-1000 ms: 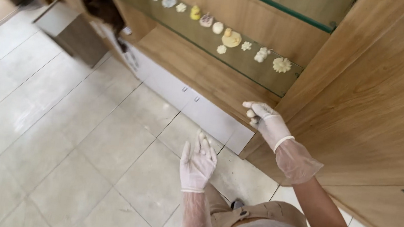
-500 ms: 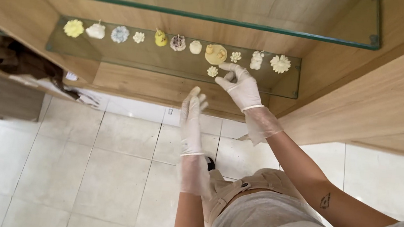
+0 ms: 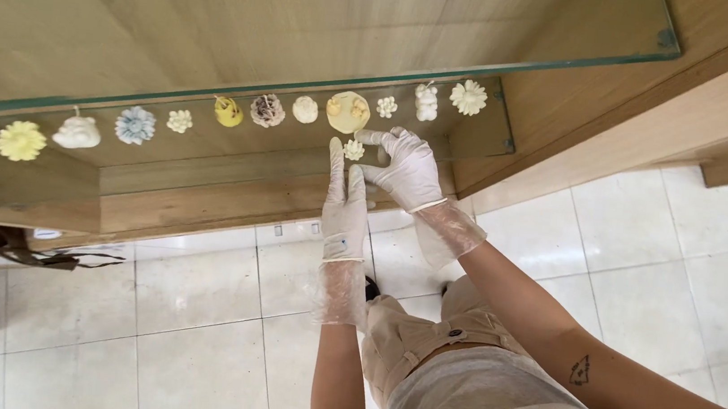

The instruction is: Examining and arranging small flower-shaped decorative candles on display shelves and a workbench.

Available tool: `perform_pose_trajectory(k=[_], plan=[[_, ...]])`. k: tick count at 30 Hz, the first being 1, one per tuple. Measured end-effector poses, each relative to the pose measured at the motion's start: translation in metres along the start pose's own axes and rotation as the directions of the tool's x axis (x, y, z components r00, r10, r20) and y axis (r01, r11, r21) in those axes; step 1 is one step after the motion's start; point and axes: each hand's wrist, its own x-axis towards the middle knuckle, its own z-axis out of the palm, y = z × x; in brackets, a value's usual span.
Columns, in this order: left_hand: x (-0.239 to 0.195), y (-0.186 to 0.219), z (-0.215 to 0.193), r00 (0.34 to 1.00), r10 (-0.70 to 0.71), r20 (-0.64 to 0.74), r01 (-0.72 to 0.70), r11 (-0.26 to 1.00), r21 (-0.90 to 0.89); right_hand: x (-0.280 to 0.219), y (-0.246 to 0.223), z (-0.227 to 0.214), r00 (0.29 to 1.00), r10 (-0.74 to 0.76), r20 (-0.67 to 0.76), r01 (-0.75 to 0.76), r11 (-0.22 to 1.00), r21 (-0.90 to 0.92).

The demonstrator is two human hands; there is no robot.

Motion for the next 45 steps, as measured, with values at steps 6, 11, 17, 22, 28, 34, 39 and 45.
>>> perform_pose_trajectory(k=[6, 11, 17, 22, 28, 34, 39, 45], plan=[[0.001, -0.018, 0.001, 0.993, 0.106, 0.043, -0.096, 0.975, -0.202, -0.006, -0.004, 0.000, 0.999, 0.032, -0.042, -0.028, 0.996, 0.083], [-0.008, -0.020, 0.002, 0.980, 0.185, 0.079, -0.148, 0.928, -0.342, -0.013, 0.003, -0.002, 0.997, 0.024, -0.068, -0.016, 0.992, 0.122], [-0.033, -0.002, 0.014, 0.981, 0.133, 0.139, -0.075, 0.930, -0.361, -0.041, 0.001, -0.037, 0.975, 0.222, 0.022, -0.216, 0.915, 0.340], [-0.063, 0.009, 0.048, 0.959, 0.114, 0.261, 0.030, 0.872, -0.489, -0.081, 0.019, -0.078, 0.959, 0.282, -0.024, -0.250, 0.885, 0.392], [-0.104, 0.002, 0.125, 0.943, -0.111, 0.315, 0.264, 0.824, -0.501, -0.154, 0.065, -0.134, 0.963, 0.231, -0.140, -0.157, 0.901, 0.404], [-0.175, -0.036, 0.230, 0.906, -0.148, 0.398, 0.341, 0.812, -0.474, -0.255, 0.133, -0.203, 0.931, 0.241, -0.274, -0.129, 0.921, 0.369], [-0.240, -0.070, 0.333, 0.853, -0.204, 0.481, 0.418, 0.819, -0.394, -0.349, 0.193, -0.264, 0.862, 0.382, -0.332, -0.261, 0.897, 0.356], [-0.306, -0.088, 0.436, 0.758, -0.224, 0.612, 0.442, 0.868, -0.229, -0.434, 0.243, -0.325, 0.690, 0.562, -0.456, -0.419, 0.824, 0.382]])
